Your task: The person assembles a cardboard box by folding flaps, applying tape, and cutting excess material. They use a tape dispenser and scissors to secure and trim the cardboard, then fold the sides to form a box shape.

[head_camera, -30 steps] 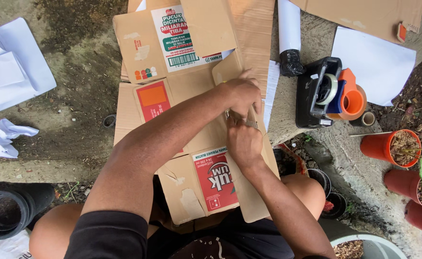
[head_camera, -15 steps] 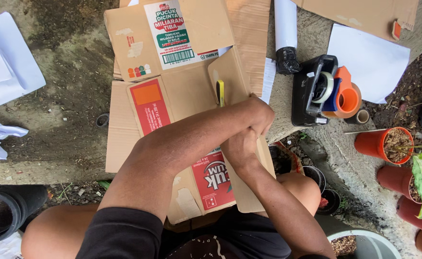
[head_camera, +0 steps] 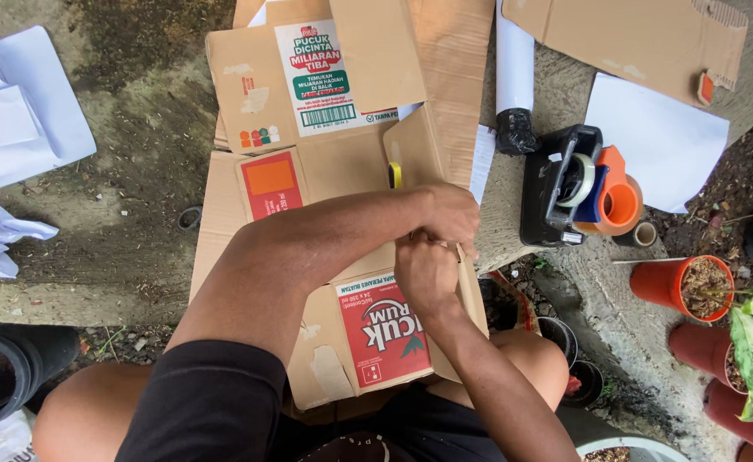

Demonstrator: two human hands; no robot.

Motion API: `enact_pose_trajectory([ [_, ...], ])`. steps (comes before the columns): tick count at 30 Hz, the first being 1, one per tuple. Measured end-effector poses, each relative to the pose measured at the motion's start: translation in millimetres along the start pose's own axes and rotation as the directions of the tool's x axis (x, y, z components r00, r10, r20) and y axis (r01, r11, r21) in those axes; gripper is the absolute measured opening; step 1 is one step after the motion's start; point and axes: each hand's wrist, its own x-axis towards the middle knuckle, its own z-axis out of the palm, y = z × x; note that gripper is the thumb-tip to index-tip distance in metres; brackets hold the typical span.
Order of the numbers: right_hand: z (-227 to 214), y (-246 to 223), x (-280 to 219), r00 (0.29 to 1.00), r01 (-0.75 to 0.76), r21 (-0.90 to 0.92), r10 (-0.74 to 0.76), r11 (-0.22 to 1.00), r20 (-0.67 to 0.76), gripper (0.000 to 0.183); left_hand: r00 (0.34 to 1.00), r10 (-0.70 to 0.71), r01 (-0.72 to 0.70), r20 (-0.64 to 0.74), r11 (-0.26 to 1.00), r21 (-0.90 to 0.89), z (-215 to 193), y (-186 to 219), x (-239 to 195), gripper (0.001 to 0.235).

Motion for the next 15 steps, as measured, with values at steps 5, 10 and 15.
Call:
enact_pose_trajectory([
  [5,-4,5,-8,0.988,0.028,0.002,-0.027,1.0,-0.154,0.031,0.982,0.093,-0.114,0.165,0.986,0.125,-10,-7,-2,0.018],
  [10,-9,0,-7,0.999,0.031,-0.01,-0.031,0.999,-0.008,0.032,0.992,0.104,-0.109,0.067,0.991,0.079,-7,-4,-5,0.014],
  [15,-18,7,-11,1.0,0.009,0.021,-0.009,1.0,-0.003,0.035,0.994,0.026,-0.022,0.104,0.999,-0.041,-8,-2,-2,0.005],
])
